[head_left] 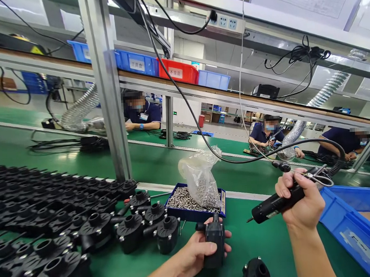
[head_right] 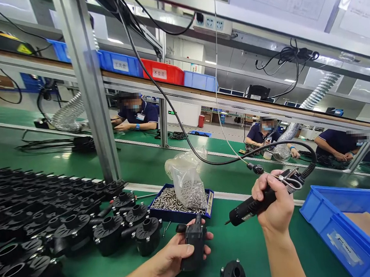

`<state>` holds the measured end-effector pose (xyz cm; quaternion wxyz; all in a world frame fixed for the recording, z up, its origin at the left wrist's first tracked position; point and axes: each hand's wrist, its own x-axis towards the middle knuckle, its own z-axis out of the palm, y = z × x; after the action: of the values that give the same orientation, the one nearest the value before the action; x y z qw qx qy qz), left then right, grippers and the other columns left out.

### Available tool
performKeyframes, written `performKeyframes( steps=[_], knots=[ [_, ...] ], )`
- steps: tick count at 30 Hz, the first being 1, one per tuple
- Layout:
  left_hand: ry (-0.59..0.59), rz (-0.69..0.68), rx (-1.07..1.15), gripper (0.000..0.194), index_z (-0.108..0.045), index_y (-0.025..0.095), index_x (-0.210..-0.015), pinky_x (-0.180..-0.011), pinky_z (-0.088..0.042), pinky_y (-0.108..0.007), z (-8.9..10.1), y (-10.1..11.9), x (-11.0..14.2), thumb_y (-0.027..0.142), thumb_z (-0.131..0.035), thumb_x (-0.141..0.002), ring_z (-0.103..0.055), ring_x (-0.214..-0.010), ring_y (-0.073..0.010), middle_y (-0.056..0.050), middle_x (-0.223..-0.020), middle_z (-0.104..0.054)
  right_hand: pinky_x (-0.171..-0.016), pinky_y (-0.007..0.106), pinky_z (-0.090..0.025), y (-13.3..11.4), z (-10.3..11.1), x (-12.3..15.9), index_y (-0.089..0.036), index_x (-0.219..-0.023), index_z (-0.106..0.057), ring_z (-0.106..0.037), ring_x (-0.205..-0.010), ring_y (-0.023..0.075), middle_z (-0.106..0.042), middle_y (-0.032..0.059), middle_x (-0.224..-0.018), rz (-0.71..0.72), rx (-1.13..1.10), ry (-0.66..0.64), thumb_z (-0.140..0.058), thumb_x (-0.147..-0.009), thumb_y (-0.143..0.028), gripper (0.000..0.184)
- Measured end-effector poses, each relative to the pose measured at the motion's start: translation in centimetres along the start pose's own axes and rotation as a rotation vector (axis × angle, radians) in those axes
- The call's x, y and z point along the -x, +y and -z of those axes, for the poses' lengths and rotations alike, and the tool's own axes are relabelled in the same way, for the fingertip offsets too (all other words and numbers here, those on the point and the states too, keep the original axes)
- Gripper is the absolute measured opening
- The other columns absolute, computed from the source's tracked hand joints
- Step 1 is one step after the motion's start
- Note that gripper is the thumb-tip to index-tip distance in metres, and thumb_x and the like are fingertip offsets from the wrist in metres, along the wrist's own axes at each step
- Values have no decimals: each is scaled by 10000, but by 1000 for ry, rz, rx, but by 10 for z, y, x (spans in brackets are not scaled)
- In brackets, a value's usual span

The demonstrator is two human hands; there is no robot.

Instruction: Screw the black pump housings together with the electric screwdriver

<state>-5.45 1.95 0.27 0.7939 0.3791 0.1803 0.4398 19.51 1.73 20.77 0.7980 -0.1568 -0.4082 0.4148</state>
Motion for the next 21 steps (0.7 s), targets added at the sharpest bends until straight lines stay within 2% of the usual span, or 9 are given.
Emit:
performKeyframes(
  steps=[3, 11, 17, 21],
  knots=[
    [-74, -26, 34, 765, -627, 238, -1372, -1002, -533, -474, -2, 2, 1, 163, -882, -655, -786, -1065, -328, -150, -1278, -775, -424, 184, -407, 0, 1, -1, -221, -869, -576, -451, -450, 99, -554, -36, -642, 11, 1, -1, -877, -727, -291, 340],
    [-191, -20, 85, 743, -646, 230, -1328, -993, -528, -452, -1, 1, 1, 85, -751, -606, -790, -1087, -332, -140, -1242, -788, -421, 193, -411, 0, -1, 0, -223, -858, -564, -453, -447, 104, -553, -34, -635, 4, 19, -4, -869, -730, -288, 337],
    [-264, -4, 164, 725, -666, 205, -1266, -879, -573, -396, 2, 0, 0, 93, -659, -549, -812, -973, -306, -133, -1143, -801, -426, 194, -419, 0, -2, 2, -220, -859, -554, -465, -450, 106, -555, -33, -642, 1, 25, -20, -848, -757, -277, 316],
    [-257, -5, 129, 699, -647, 222, -1251, -822, -575, -364, 2, -2, 0, 121, -694, -561, -802, -909, -278, -113, -1125, -789, -427, 190, -426, 3, -4, 4, -219, -871, -555, -481, -449, 102, -568, -33, -654, -5, 22, -42, -838, -777, -273, 304]
  ],
)
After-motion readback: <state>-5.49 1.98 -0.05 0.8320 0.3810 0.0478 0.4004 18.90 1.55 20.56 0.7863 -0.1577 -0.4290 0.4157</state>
